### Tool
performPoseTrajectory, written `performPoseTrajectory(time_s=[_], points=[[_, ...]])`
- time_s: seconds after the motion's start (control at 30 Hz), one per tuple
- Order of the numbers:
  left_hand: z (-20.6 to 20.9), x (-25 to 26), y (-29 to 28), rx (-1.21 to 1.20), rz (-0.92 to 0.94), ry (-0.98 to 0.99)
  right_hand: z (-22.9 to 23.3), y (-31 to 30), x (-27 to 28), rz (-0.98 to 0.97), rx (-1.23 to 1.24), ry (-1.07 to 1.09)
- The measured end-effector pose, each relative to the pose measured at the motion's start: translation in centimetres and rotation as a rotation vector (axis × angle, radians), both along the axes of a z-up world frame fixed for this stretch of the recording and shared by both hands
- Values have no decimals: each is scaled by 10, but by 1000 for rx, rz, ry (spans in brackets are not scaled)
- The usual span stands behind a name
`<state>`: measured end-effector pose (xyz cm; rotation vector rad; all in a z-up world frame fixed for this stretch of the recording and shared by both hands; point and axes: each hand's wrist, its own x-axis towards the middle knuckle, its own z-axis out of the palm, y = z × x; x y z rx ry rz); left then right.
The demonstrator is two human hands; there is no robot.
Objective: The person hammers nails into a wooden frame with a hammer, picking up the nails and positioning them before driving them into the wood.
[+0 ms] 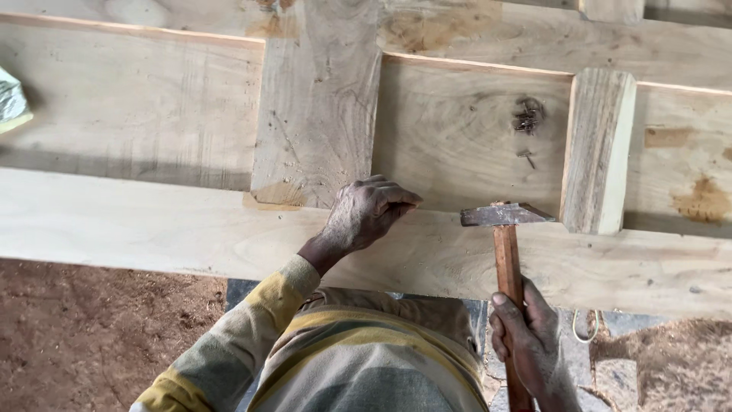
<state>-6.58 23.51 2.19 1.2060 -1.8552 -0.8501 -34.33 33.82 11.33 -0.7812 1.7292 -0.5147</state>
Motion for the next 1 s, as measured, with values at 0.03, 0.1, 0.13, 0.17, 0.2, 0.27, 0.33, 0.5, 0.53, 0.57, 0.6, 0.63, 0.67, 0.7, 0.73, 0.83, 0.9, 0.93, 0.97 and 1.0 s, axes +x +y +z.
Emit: performPoseTrajectory(time_s=[0.03, 0.1, 0.13, 0.17, 0.2, 0.27, 0.33, 0.5, 0.53, 0.57, 0.6, 0.63, 0.67, 0.7, 0.73, 0.83, 0.9, 0.93, 0.97, 1.0], points=[[-1, 0, 2, 1, 9, -4, 2, -1, -2, 9, 1, -4], [-1, -1, 1, 62, 25, -1, 5, -8, -9, 68, 21, 10], [0, -2, 1, 54, 35, -3, 4, -11, -12, 78, 13, 8], [1, -1, 2, 32, 24, -25, 3, -13, -14, 86, 16, 14], [1, -2, 2, 13, 14, -42, 3, -15, -19, 96, 21, 25], [1, -4, 2, 1, 30, -44, 2, -21, -32, 170, 26, 13], [-1, -7, 5, 0, 41, -49, 3, -26, -41, 240, 42, -2], [-4, -8, 4, -5, 28, -57, 9, -38, -45, 295, 119, 86], [-3, -8, 3, -8, 36, -57, 10, -41, -46, 303, 116, 86], [-3, -7, 4, -23, 25, -61, 11, -42, -46, 294, 136, 79], [-3, -6, 5, -36, 15, -66, 12, -42, -46, 284, 158, 72], [-2, -6, 5, -36, 22, -67, 12, -43, -47, 292, 158, 71], [-2, -7, 5, -29, 22, -64, 11, -44, -48, 297, 170, 75], [-2, -7, 5, -22, 22, -62, 11, -46, -49, 302, 183, 78], [-3, -7, 7, -16, 26, -60, 11, -45, -50, 307, 189, 80], [-4, -5, 6, -66, 22, -71, 9, -47, -51, 368, 144, 127], [-3, -5, 8, -50, 17, -102, 9, -46, -51, 346, 137, 86], [-3, -4, 9, -50, 21, -102, 9, -45, -51, 350, 138, 86], [-2, -3, 9, -105, 11, -113, 9, -45, -50, 341, 139, 86], [-2, -2, 10, -158, 1, -124, 9, -44, -49, 333, 141, 86]])
